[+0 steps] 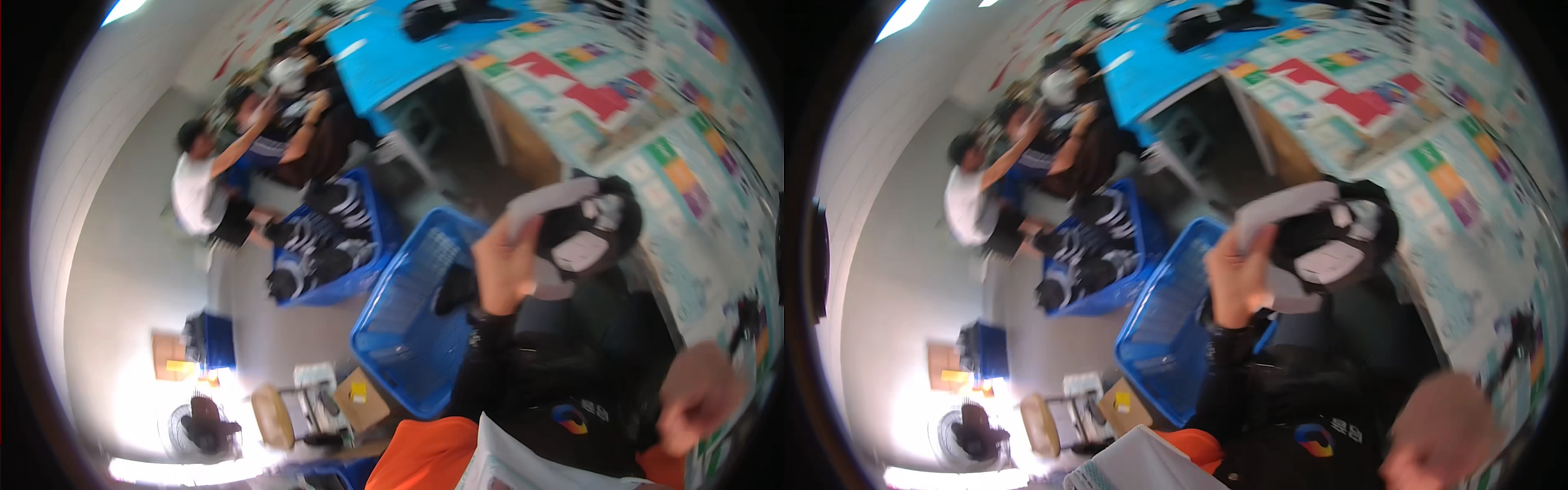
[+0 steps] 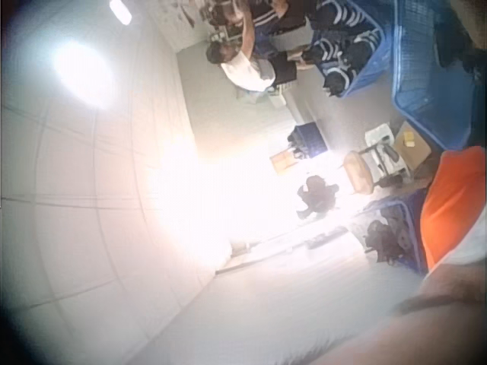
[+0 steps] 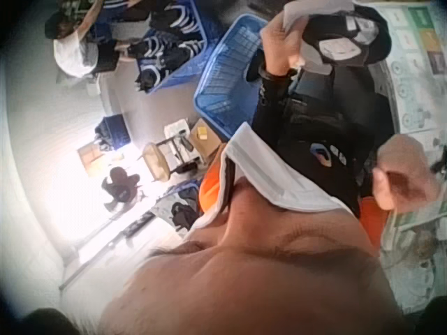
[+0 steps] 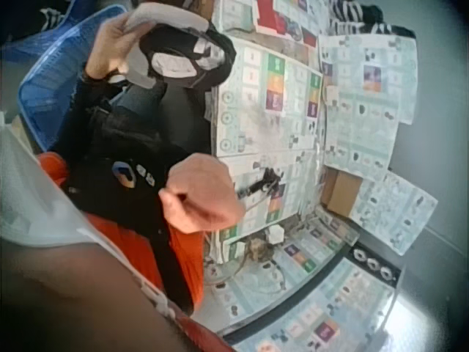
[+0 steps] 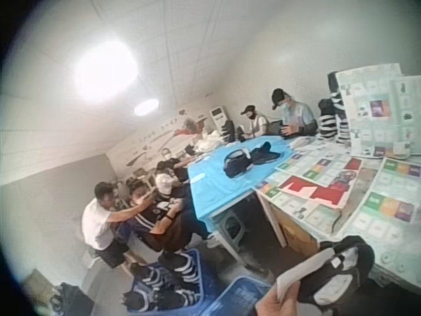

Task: The person works on footwear components at a workbench, handles finished shoes, moves storage baskets, and then walks to a water dispenser to fill a cup.

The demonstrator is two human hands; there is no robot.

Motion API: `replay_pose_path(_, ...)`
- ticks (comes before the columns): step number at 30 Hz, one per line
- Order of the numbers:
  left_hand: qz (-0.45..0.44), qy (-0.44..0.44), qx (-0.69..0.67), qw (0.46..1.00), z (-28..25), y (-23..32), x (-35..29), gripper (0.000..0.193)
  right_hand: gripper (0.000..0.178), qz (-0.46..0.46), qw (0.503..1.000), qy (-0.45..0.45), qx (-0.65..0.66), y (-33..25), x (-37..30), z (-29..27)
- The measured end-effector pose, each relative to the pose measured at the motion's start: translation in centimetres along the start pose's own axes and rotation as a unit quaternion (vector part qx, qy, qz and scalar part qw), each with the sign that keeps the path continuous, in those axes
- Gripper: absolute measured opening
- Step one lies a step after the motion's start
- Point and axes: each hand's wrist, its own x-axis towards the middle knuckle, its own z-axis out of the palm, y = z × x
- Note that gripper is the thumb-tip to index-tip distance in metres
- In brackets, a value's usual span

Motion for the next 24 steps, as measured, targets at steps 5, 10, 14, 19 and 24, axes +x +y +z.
replay_pose_path(5,0.070,-0.023,0.157,0.985,-0.6,5.1,2.2,0.020,0.058,0.369,0.759,0.266,-0.465,4.5,-3.8,-9.4)
replay_pose_path(10,0.278,-0.109,0.258,0.919,6.7,10.7,3.9,0.028,0.046,0.601,0.418,0.244,-0.636,8.9,-18.7,-19.7)
replay_pose_path(14,0.423,-0.193,0.304,0.831,14.3,12.4,5.0,0.022,0.045,0.621,0.345,0.287,-0.643,9.3,-25.1,-21.8)
replay_pose_path(19,0.494,-0.247,0.412,0.725,21.9,13.4,6.0,0.014,0.034,0.669,0.319,0.190,-0.644,9.6,-25.2,-23.8)
replay_pose_path(24,0.486,-0.303,0.398,0.717,27.1,10.3,5.0,0.022,0.025,0.584,0.449,0.422,-0.529,7.1,-21.5,-21.2)
